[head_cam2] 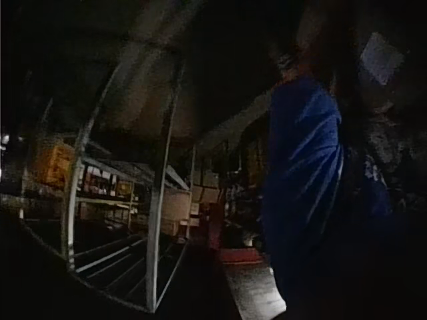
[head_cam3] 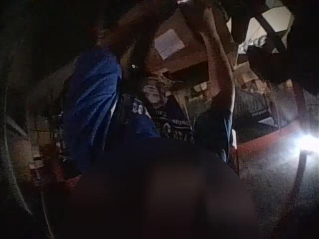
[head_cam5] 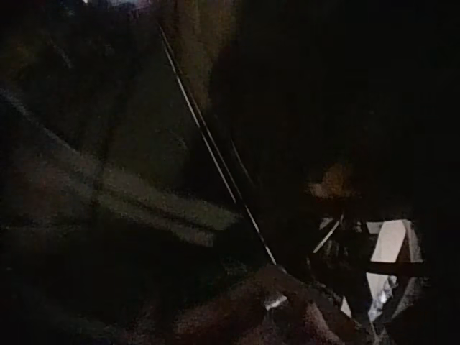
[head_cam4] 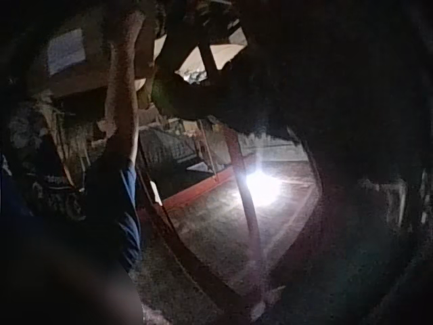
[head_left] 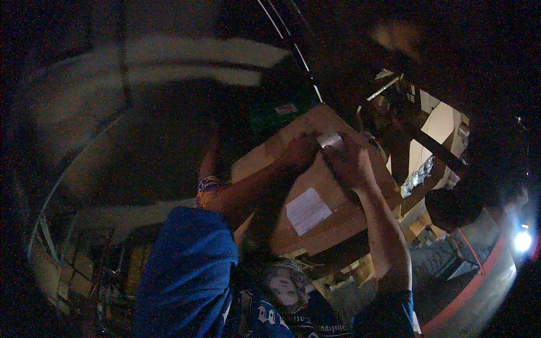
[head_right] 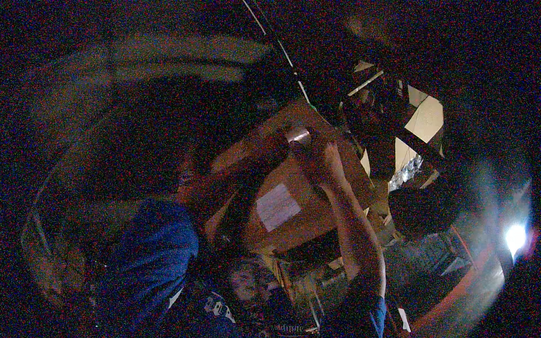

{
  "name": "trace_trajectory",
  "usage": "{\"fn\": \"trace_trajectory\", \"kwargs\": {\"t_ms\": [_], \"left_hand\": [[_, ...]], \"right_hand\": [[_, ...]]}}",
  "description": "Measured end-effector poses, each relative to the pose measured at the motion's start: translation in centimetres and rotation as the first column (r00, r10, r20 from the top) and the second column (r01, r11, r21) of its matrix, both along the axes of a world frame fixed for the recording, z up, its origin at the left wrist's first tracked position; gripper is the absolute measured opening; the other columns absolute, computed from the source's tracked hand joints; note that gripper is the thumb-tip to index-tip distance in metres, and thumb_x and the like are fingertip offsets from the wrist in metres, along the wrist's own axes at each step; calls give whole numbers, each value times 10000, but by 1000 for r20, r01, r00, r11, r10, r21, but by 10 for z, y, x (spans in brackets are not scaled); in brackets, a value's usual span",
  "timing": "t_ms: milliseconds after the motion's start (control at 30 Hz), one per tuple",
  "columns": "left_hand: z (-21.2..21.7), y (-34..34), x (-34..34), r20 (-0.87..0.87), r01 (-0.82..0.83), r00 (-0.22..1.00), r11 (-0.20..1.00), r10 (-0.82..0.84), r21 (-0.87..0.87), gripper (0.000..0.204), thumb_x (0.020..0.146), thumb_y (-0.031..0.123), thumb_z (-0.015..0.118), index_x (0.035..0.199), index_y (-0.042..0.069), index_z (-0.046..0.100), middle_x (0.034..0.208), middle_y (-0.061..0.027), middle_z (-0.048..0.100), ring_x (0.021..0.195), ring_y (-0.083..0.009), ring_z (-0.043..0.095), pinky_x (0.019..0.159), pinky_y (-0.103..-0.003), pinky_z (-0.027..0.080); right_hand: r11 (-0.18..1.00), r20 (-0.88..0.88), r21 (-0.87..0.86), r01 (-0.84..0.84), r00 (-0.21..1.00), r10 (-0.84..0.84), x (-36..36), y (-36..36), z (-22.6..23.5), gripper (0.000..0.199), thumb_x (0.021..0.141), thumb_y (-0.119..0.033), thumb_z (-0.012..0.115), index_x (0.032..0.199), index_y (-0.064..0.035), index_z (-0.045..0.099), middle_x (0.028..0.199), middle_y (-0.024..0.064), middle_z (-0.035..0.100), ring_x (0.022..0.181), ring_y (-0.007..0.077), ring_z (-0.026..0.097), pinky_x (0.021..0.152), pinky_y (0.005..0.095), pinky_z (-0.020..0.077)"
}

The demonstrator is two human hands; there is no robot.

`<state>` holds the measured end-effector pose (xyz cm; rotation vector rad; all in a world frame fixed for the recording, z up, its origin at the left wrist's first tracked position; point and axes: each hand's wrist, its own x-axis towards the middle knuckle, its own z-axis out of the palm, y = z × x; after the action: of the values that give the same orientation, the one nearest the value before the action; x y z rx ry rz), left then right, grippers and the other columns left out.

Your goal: The person holds a roll of clear packing tape and repeatedly pulls and tears off strips. They then apply a strip of tape to seal a cardboard box on a warehouse shelf.

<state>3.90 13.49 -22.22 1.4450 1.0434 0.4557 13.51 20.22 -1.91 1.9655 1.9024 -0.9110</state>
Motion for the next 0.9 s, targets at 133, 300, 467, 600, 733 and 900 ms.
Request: {"fn": "trace_trajectory", "kwargs": {"t_ms": [133,300,467,600,733,900], "left_hand": [[23,-4,-3,106,-51,993,998,46,46,391,1012,259,431,1251,7,611,1458,-262,487,1310,-441,484,1102,-549,388],[25,-11,-9,158,-100,983,995,97,5,732,932,516,547,1447,2,469,1518,-266,421,1404,-437,394,1168,-529,300],[14,-11,2,47,-11,999,991,17,-133,1027,816,709,617,1515,-2,370,1558,-258,369,1441,-425,351,1186,-551,253],[15,-1,-1,188,-19,981,985,52,-171,1092,800,736,624,1527,-22,325,1566,-268,345,1460,-416,323,1191,-567,238],[25,4,-14,189,18,981,963,34,-268,1135,784,746,635,1518,-57,313,1562,-285,338,1467,-422,305,1203,-534,237],[32,-18,-5,327,-40,939,977,109,-210,1146,788,752,619,1507,-85,310,1556,-319,320,1470,-439,288,1216,-497,227]], "right_hand": [[996,-25,91,1,1000,2,14,8,-5,597,885,-464,687,1240,12,619,1074,252,690,997,389,680,876,457,534],[991,114,-128,28,993,-13,5,10,17,559,880,-448,707,1170,27,645,1085,238,686,1013,361,669,870,461,531],[979,53,-197,-52,997,63,-4,0,27,532,875,-418,722,1189,7,660,1154,217,694,1074,337,666,942,449,508],[961,10,-264,-87,996,93,5,-9,43,487,873,-377,726,1178,-1,672,1155,174,708,1086,286,665,960,420,494],[963,-70,-256,83,992,-104,3,-26,62,441,865,-311,750,1170,-1,675,1075,140,714,1040,221,649,936,384,490],[952,-78,-227,207,970,-230,7,-36,63,423,873,-306,741,1143,13,676,1032,127,707,996,201,632,909,382,489]]}}
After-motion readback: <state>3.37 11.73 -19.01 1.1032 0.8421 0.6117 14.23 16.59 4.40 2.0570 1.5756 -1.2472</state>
